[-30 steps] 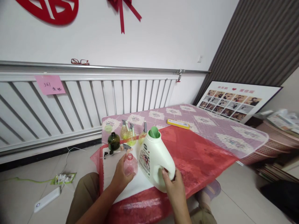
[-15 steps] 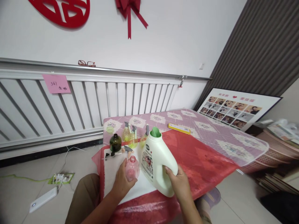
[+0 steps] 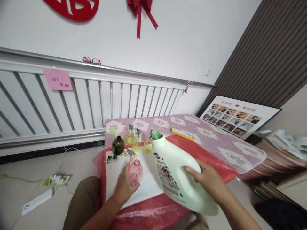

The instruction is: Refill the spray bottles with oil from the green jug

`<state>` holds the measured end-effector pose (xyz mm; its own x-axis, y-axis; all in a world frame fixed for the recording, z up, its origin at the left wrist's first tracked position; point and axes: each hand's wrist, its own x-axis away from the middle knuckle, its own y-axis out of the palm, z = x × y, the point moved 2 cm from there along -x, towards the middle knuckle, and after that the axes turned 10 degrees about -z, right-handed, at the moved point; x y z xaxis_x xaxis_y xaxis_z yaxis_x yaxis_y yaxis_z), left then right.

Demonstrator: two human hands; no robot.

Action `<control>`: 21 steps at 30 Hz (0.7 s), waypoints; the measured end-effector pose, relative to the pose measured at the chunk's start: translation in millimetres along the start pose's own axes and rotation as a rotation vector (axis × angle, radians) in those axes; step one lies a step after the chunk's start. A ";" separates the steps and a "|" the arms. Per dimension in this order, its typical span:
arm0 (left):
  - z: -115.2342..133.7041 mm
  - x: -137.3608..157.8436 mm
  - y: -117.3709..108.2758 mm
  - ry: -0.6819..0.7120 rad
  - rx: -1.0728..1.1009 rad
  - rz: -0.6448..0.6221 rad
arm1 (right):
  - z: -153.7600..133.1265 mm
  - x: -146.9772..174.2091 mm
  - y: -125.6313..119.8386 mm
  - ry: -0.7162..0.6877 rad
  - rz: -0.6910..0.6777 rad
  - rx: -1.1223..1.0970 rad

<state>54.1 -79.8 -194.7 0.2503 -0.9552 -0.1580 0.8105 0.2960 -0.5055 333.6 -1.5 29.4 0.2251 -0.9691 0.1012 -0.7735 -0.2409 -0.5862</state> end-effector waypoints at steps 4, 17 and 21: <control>-0.9 -0.1 -1.1 0.016 0.033 0.000 | -5.2 -0.7 -5.3 0.017 -0.137 0.059; -5.1 -0.1 -0.6 0.063 0.064 0.047 | -30.3 7.7 -1.0 -0.039 -0.446 0.288; -7.0 -1.0 0.7 0.048 0.056 0.053 | -36.7 5.9 4.3 -0.026 -0.448 0.410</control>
<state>50.7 -78.7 -200.8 0.2687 -0.9367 -0.2247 0.8255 0.3441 -0.4473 309.9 -10.3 57.0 0.4941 -0.7754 0.3932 -0.3102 -0.5797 -0.7534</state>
